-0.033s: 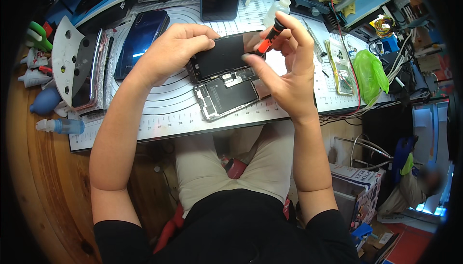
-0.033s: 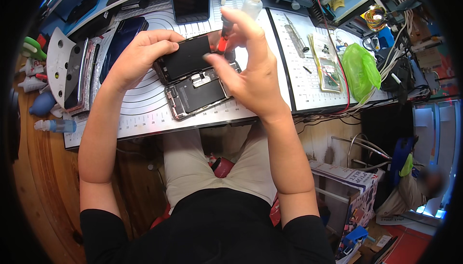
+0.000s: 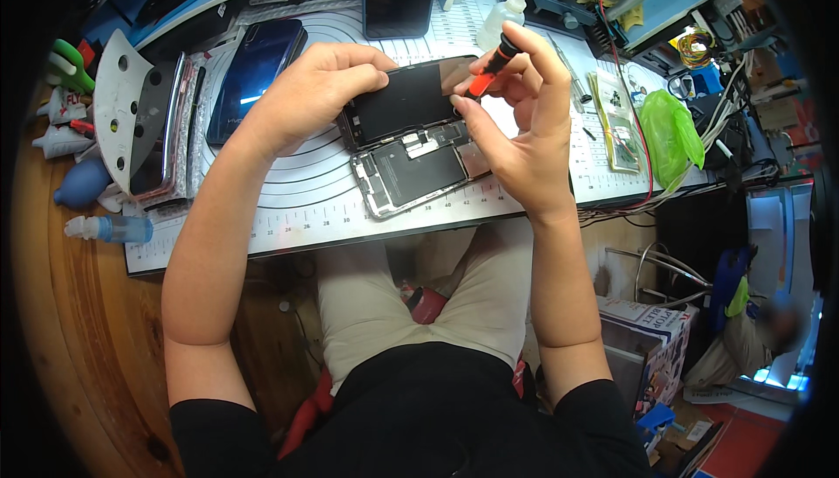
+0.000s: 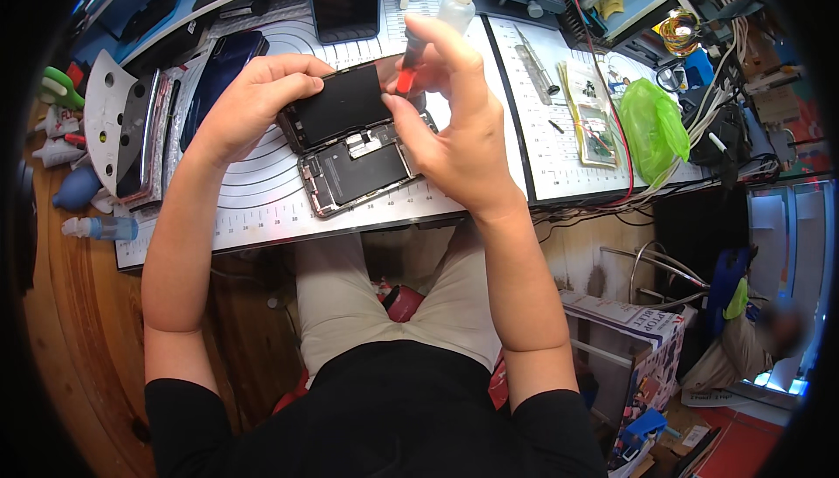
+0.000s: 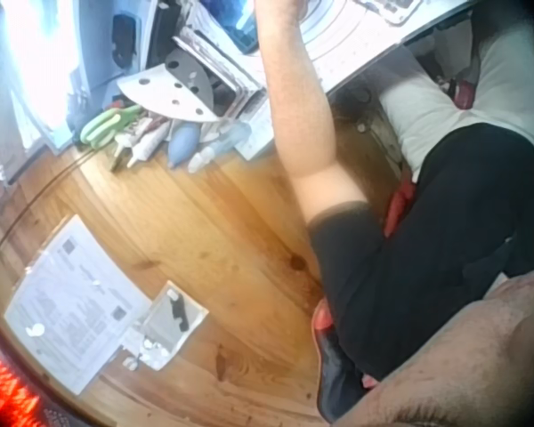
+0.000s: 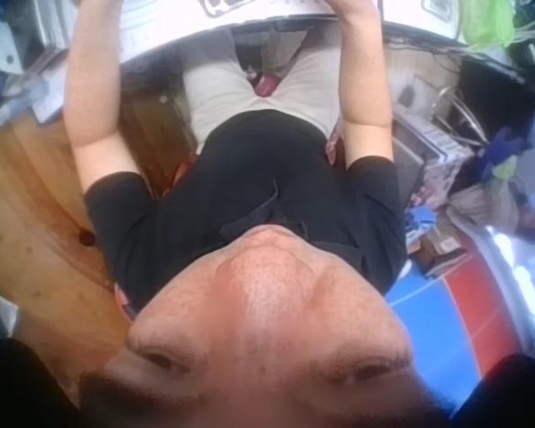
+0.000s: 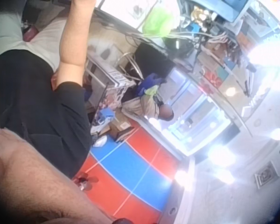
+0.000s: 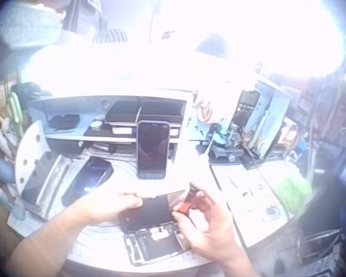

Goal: The person disassembles a mobile phone using a screwdriver and a thin tool, removing screws and prying components while following instructions on another mobile phone screen.

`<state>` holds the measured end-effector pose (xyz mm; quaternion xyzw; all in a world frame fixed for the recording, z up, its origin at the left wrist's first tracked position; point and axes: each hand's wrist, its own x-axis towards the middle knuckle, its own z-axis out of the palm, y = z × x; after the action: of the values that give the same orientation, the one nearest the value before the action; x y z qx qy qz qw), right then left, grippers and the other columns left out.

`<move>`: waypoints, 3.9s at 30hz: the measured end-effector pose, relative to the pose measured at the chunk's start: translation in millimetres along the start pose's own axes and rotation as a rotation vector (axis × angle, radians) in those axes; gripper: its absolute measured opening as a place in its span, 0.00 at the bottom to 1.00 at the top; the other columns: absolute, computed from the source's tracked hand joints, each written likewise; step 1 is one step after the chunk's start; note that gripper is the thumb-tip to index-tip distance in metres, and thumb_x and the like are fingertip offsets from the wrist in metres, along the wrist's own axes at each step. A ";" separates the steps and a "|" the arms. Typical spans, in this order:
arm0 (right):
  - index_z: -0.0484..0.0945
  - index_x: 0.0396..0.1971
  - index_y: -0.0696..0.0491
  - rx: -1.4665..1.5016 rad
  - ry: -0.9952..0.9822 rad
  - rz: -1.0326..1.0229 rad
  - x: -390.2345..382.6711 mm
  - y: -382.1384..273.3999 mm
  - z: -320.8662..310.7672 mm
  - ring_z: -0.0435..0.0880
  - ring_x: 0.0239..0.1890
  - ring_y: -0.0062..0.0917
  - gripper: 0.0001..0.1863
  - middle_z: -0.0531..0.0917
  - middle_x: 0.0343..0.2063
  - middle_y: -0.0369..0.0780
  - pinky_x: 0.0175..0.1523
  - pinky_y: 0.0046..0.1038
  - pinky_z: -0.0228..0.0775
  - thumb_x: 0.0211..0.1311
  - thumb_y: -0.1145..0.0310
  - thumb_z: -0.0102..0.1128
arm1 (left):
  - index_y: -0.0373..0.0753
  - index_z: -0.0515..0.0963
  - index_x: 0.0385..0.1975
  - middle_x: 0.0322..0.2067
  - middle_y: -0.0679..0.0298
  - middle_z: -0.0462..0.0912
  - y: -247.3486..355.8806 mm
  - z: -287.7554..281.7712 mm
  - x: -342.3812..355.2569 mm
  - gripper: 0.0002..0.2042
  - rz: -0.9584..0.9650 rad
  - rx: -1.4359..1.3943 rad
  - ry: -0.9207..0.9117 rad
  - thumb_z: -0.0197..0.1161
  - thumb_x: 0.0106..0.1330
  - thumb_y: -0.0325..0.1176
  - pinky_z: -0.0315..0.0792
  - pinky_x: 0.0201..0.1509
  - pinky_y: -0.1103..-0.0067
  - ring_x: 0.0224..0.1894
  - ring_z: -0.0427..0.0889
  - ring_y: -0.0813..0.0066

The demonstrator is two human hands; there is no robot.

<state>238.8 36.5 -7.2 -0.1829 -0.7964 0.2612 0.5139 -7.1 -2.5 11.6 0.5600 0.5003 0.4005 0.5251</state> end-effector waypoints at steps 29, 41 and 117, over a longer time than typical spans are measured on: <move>0.64 0.49 0.58 0.198 0.260 0.472 -16.1 43.6 -68.4 0.89 0.40 0.30 0.09 0.85 0.39 0.49 0.45 0.30 0.86 0.78 0.74 0.53 | 0.31 0.84 0.45 0.35 0.66 0.86 -0.2 2.9 -1.0 0.11 -0.046 -0.058 0.053 0.58 0.70 0.29 0.75 0.44 0.84 0.36 0.82 0.84; 0.60 0.49 0.56 0.256 0.277 0.530 -17.6 41.0 -68.1 0.90 0.38 0.35 0.09 0.83 0.39 0.51 0.45 0.32 0.88 0.81 0.70 0.48 | 0.31 0.84 0.43 0.34 0.67 0.86 -4.3 1.2 -0.3 0.11 -0.007 -0.043 0.031 0.57 0.70 0.29 0.75 0.42 0.85 0.35 0.81 0.85; 0.84 0.41 0.60 -0.030 -0.239 0.557 2.9 15.7 -40.6 0.77 0.32 0.14 0.11 0.86 0.29 0.35 0.42 0.22 0.72 0.61 0.74 0.72 | 0.34 0.75 0.54 0.41 0.63 0.81 14.7 25.7 -14.7 0.21 0.256 0.279 0.059 0.65 0.58 0.20 0.75 0.42 0.79 0.39 0.81 0.79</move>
<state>275.0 59.9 -0.9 -0.3699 -0.7742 0.3998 0.3224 17.4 -21.0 24.0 0.6746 0.4907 0.4069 0.3721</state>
